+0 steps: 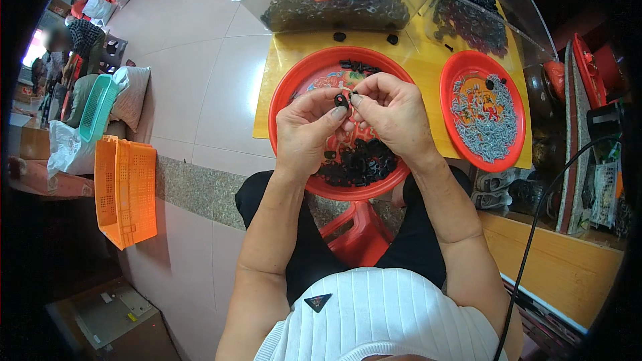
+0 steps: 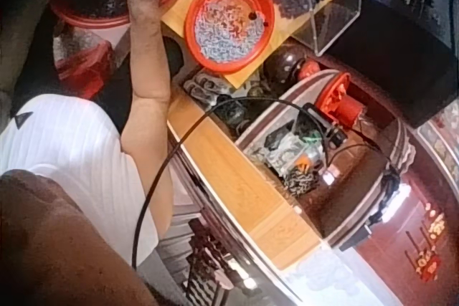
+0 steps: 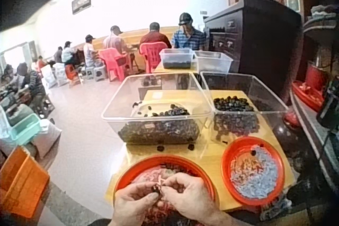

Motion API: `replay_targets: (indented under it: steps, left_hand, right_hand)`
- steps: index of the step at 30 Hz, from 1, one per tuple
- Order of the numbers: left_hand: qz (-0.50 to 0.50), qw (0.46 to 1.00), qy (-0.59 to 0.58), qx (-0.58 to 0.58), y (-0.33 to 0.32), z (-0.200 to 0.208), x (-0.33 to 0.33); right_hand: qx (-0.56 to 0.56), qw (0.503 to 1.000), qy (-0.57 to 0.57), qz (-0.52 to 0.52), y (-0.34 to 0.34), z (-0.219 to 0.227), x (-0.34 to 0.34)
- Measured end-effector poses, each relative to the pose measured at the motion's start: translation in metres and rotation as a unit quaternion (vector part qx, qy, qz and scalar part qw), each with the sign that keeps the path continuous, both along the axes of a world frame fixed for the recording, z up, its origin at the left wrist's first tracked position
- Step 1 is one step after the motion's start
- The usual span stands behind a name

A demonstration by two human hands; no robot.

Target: The person sorts and assembles small black plastic clips and metal parts by hand, placing them onto trays.

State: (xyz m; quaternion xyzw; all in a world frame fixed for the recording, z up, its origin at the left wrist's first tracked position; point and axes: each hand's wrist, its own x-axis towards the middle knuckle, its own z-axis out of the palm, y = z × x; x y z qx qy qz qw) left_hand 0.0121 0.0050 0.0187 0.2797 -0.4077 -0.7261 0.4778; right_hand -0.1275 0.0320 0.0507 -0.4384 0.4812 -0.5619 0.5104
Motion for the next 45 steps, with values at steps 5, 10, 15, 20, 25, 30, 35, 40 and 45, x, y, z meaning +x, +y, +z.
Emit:
replay_targets:
  steps: [5, 10, 15, 20, 25, 30, 35, 40, 45]
  left_hand:
    - [0.001, 1.000, 0.006, -0.002, 0.000, 0.001, 0.000]
    - [-0.003, 1.000, 0.003, 0.002, 0.001, 0.002, 0.000]
    - [-0.003, 1.000, -0.002, -0.006, 0.000, -0.003, 0.002]
    - [0.018, 0.999, -0.024, -0.018, 0.000, -0.005, 0.003]
    - [0.031, 0.999, -0.036, -0.024, 0.002, -0.003, 0.004]
    - [0.016, 0.999, -0.021, -0.033, 0.004, -0.003, 0.003]
    - [0.025, 0.997, -0.044, -0.059, 0.005, -0.006, 0.001]
    - [0.046, 0.987, -0.103, -0.113, 0.005, -0.007, 0.001]
    - [0.063, 0.988, -0.088, -0.107, 0.007, -0.008, -0.002]
  right_hand:
    - [0.015, 1.000, 0.009, 0.007, 0.000, -0.001, 0.000]
    - [0.019, 1.000, 0.015, 0.010, -0.001, -0.004, 0.000]
    - [0.021, 1.000, 0.006, 0.009, -0.002, -0.004, 0.001]
    - [0.011, 1.000, 0.015, 0.021, -0.002, -0.007, 0.000]
    - [0.060, 0.993, -0.040, 0.094, -0.006, -0.010, -0.018]
    - [0.070, 0.968, -0.164, 0.176, -0.013, -0.024, -0.028]
    - [0.086, 0.957, -0.201, 0.191, -0.014, -0.026, -0.029]
    - [0.088, 0.963, -0.181, 0.181, -0.014, -0.031, -0.025]
    - [0.066, 0.970, -0.162, 0.169, -0.011, -0.031, -0.020]
